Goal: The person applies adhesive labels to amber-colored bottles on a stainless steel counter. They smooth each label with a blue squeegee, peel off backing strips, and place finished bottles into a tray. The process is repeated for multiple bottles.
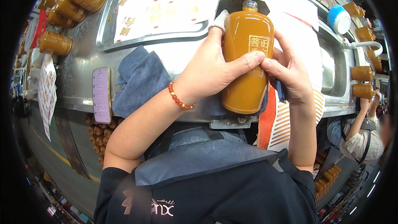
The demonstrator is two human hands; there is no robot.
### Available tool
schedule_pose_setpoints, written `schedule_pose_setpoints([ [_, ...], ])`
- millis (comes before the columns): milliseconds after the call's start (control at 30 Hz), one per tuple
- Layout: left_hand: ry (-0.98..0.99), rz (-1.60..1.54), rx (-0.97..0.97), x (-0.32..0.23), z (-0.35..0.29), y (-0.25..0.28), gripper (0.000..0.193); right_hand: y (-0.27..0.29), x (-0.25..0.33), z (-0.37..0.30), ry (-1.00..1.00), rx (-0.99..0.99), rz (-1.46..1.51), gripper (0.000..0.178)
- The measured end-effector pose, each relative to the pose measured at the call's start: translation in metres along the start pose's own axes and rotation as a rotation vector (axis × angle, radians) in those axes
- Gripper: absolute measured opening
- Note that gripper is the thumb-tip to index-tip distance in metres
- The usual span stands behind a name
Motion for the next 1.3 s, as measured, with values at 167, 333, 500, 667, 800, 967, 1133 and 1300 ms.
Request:
schedule_pose_setpoints([
  [167,0.018,0.004,0.001,0.004,0.002,0.003,0.081,0.001,-0.005,0.001,0.037,-0.004,0.033,0.083],
  [333,0.076,-0.074,-0.013,0.002,0.007,0.009,0.084,0.035,-0.012,-0.003,0.003,0.027,0.229,0.060],
  [500,-0.018,-0.038,-0.047,0.006,0.009,0.003,0.076,0.039,-0.016,-0.033,0.100,-0.304,0.170,0.044],
  [667,-0.027,0.020,-0.080,0.009,0.009,0.004,0.070,-0.010,-0.021,-0.070,0.101,-0.259,0.120,0.045],
  [800,-0.066,0.014,-0.068,0.005,0.008,0.001,0.074,-0.024,-0.024,-0.079,0.152,-0.241,0.061,0.040],
  [967,-0.061,0.079,-0.068,0.008,0.008,0.000,0.080,-0.024,-0.022,-0.074,0.195,-0.229,-0.057,0.040],
  [1133,-0.036,0.109,-0.073,0.004,0.006,0.000,0.083,-0.025,-0.020,-0.073,0.186,-0.236,-0.085,0.039],
  [1300,-0.025,0.119,-0.072,0.007,0.005,0.000,0.085,-0.025,-0.020,-0.072,0.160,-0.244,-0.095,0.039],
])
Point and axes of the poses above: each hand's wrist, its own z-axis towards the middle knuckle, its own y-axis out of the back of the hand, x = y × z, the point moved 4 cm from there along z, towards the middle knuckle, and after that the axes turned 11 degrees about z, right-handed, at the moved point
